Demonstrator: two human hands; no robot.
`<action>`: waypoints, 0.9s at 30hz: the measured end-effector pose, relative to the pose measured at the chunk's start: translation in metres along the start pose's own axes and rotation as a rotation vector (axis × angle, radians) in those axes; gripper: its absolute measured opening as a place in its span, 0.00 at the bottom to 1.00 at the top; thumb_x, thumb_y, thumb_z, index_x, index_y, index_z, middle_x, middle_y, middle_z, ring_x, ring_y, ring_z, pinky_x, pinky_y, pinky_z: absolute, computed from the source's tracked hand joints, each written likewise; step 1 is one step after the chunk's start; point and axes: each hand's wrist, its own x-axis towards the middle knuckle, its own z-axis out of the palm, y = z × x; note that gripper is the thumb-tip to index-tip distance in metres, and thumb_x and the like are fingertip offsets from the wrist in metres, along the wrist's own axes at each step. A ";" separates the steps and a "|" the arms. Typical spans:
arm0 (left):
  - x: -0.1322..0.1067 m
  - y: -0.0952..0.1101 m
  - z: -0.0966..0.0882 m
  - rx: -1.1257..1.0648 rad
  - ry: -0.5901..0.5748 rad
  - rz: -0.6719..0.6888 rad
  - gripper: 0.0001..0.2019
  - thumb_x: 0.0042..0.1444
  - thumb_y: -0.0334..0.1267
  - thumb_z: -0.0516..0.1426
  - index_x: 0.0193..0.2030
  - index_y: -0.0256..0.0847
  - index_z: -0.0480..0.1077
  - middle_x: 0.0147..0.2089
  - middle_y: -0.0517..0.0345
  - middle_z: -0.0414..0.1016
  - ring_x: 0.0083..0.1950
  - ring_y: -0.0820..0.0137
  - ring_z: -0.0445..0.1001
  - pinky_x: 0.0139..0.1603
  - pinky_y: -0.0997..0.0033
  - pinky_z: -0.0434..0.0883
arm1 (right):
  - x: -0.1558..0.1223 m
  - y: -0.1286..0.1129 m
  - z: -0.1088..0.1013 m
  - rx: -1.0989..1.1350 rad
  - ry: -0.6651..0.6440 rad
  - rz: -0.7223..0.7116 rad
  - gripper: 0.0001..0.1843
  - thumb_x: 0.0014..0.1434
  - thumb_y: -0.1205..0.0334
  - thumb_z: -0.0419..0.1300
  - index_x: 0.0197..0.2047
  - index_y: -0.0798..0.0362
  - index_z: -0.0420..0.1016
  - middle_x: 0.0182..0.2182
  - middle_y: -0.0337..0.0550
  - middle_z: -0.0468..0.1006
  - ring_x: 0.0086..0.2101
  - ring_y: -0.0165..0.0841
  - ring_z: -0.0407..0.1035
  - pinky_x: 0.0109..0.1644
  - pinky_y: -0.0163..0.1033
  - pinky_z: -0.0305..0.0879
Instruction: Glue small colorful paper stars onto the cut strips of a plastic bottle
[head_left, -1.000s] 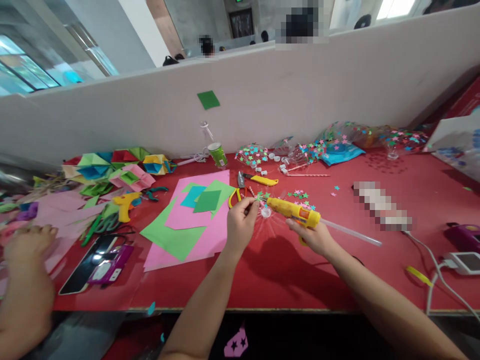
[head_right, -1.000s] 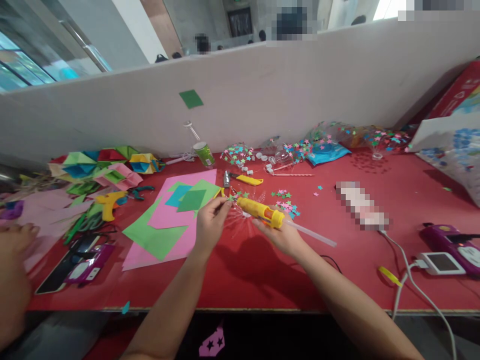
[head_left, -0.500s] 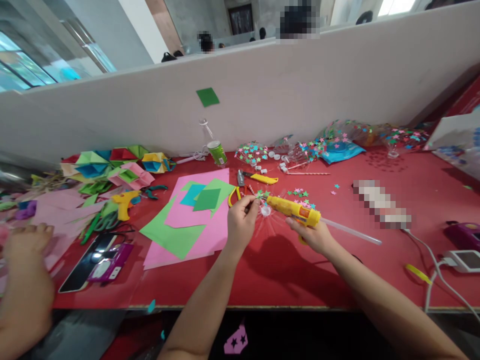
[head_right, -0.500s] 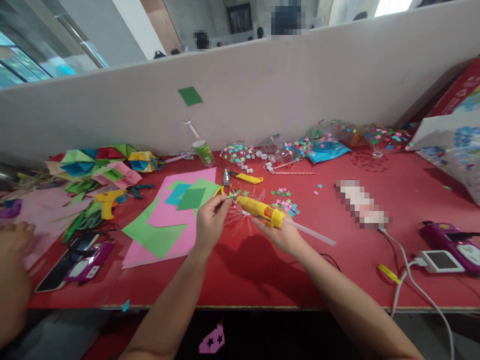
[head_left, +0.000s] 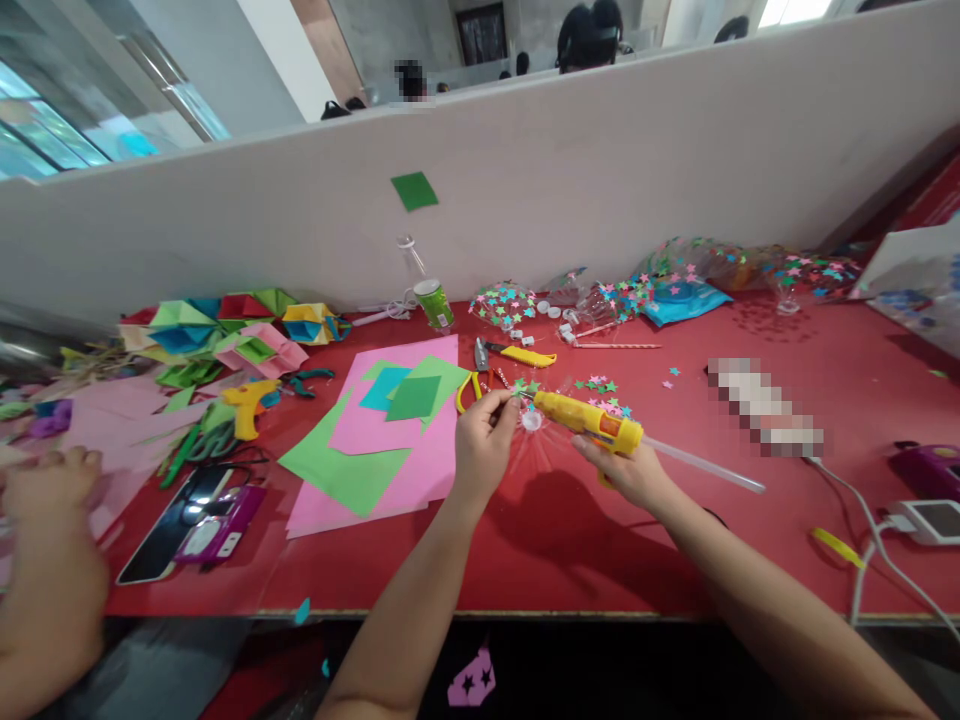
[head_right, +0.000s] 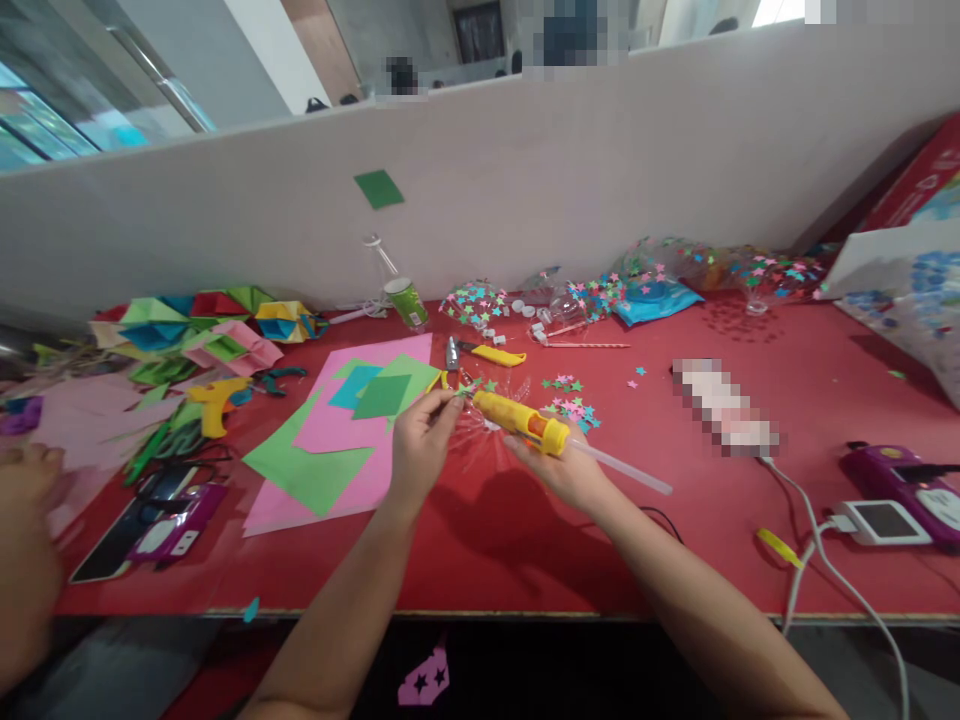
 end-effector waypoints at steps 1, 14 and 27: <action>0.000 0.000 0.000 0.001 0.001 0.000 0.09 0.57 0.41 0.56 0.30 0.39 0.71 0.25 0.63 0.69 0.27 0.74 0.66 0.29 0.77 0.64 | 0.000 0.000 0.000 -0.004 0.005 0.002 0.17 0.59 0.45 0.57 0.35 0.51 0.76 0.19 0.37 0.69 0.25 0.32 0.66 0.28 0.36 0.65; 0.000 0.000 0.000 0.011 0.008 0.015 0.09 0.58 0.41 0.56 0.31 0.40 0.72 0.24 0.63 0.68 0.26 0.73 0.65 0.28 0.76 0.63 | 0.000 -0.006 -0.002 0.007 0.023 0.013 0.17 0.58 0.46 0.58 0.32 0.50 0.77 0.20 0.39 0.69 0.26 0.33 0.65 0.26 0.36 0.62; -0.001 -0.007 -0.005 0.204 -0.040 0.205 0.09 0.62 0.38 0.52 0.38 0.39 0.73 0.35 0.56 0.78 0.36 0.71 0.74 0.40 0.74 0.68 | 0.001 -0.013 -0.007 0.073 -0.021 0.095 0.19 0.54 0.46 0.62 0.38 0.55 0.77 0.19 0.35 0.64 0.21 0.28 0.55 0.23 0.35 0.55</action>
